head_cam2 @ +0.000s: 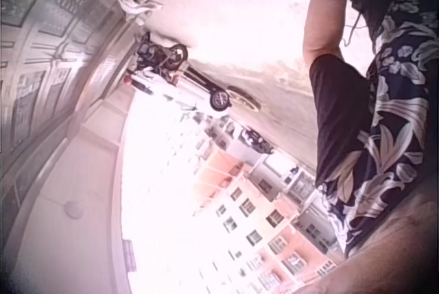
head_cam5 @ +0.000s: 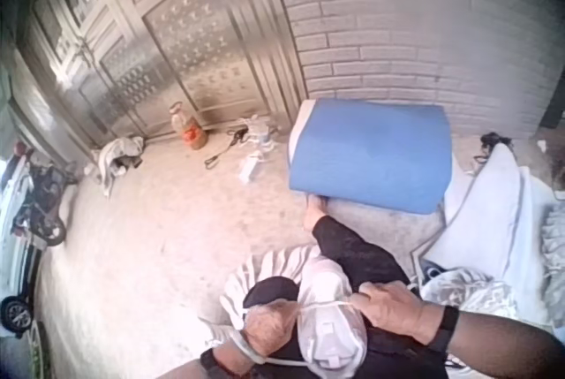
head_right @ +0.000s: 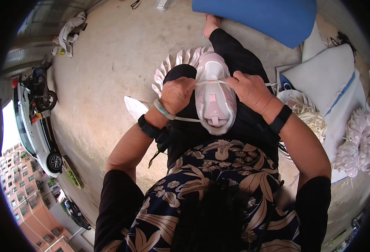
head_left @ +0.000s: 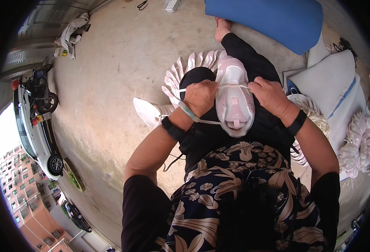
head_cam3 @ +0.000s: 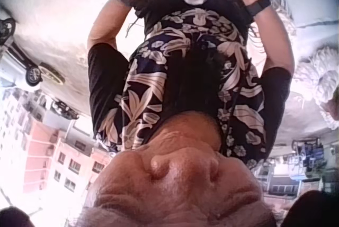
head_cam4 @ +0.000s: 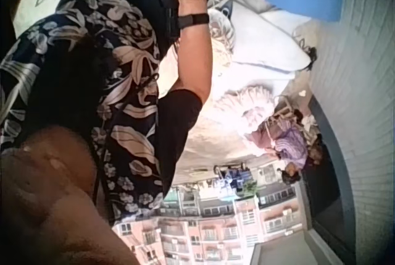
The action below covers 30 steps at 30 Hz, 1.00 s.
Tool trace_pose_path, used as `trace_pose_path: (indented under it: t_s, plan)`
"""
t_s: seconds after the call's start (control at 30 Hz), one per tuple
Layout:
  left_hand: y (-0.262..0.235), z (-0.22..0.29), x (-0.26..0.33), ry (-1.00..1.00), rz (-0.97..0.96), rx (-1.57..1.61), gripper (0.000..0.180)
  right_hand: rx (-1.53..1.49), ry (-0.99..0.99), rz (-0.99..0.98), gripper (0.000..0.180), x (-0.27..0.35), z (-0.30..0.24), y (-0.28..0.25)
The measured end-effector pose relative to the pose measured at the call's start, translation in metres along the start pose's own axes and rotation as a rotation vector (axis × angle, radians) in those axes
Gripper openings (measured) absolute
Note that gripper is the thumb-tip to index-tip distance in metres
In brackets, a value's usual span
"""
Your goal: The recorder is lacing a pink and white shoe while sitting on a tiled floor.
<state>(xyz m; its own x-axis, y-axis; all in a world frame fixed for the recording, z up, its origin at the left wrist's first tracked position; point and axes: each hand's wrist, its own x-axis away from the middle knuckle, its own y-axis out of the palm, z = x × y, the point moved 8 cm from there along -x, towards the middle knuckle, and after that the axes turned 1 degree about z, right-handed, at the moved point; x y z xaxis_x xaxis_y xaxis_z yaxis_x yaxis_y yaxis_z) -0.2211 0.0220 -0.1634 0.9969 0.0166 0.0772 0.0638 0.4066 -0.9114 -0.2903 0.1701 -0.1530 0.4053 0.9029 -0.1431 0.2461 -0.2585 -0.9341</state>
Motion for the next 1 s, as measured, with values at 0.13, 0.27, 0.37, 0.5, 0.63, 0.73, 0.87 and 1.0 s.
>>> trace_pose_path:
  t_s: [0.13,0.27,0.37,0.5,0.63,0.73,0.87,1.0]
  plan:
    - [-0.044,-0.031,0.015,0.113,0.306,-0.186,0.007,-0.302,0.127,0.106,0.006,0.005,0.028,0.003]
    - [-0.097,-0.082,0.044,-0.07,0.319,-0.162,0.007,-0.442,0.171,0.044,0.008,0.005,0.035,0.008]
    - [-0.096,-0.085,0.061,-0.062,0.226,-0.059,0.014,-0.334,0.11,0.093,0.009,0.002,0.022,-0.006]
    - [-0.099,-0.076,0.071,0.034,0.259,-0.064,0.015,-0.064,0.059,-0.025,0.01,0.002,0.013,-0.009]
    - [-0.106,-0.071,0.069,0.056,0.292,-0.023,0.011,0.091,-0.028,-0.039,0.011,0.015,0.018,-0.008]
    - [-0.106,-0.077,0.068,0.143,0.28,-0.166,0.009,0.123,0.023,-0.005,0.009,0.023,0.045,-0.008]
    - [-0.118,-0.109,0.076,-0.024,0.337,-0.345,0.006,0.25,0.249,0.284,0.02,0.019,0.068,-0.046]
    - [-0.126,-0.121,0.079,-0.113,0.361,-0.446,0.004,0.026,0.027,0.243,0.025,0.002,0.017,-0.027]
